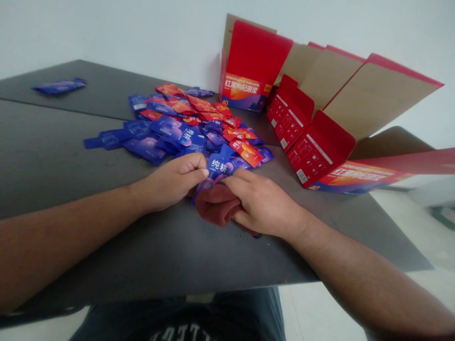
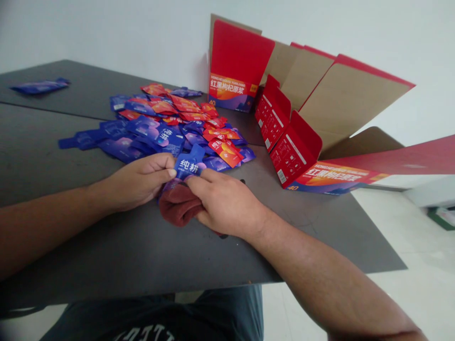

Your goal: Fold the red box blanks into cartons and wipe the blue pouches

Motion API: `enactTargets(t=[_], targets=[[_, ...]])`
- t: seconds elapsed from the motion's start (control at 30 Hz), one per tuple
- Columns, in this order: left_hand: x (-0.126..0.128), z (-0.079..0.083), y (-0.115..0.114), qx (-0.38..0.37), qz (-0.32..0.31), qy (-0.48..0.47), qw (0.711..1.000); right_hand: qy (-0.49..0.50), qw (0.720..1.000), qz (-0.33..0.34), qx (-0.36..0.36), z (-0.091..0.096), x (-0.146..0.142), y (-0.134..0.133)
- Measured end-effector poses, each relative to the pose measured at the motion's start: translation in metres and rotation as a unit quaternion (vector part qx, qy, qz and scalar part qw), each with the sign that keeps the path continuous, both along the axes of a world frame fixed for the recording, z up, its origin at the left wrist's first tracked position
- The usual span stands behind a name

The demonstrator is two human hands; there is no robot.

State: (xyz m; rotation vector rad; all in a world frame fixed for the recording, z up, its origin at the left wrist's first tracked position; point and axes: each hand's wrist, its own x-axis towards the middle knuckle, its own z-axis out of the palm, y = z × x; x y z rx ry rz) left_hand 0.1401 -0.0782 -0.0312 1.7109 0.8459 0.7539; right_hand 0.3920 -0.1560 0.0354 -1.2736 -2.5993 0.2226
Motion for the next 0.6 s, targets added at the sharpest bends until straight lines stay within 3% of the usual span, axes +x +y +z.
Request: enactTargets(t=[0.17,0.33,0.5,0.6], targets=[[0.001,0.004,-0.001,0.013,0.011,0.012,1.0,0.008,0.997,-0.072,0.035,-0.002,-0.004,-0.003],[0.003,0.012,-0.004,0.051,0.012,0.048,0.998,-0.03,0.999,0.016,-0.003,-0.001,-0.01,-0.009],[0.003,0.012,-0.003,0.042,0.007,0.03,0.999,-0.012,0.997,-0.071,0.029,-0.001,-0.009,-0.007],[0.003,0.015,-0.003,0.068,0.019,0.058,0.996,-0.023,1.0,-0.011,0.012,-0.002,-0.011,-0.01]])
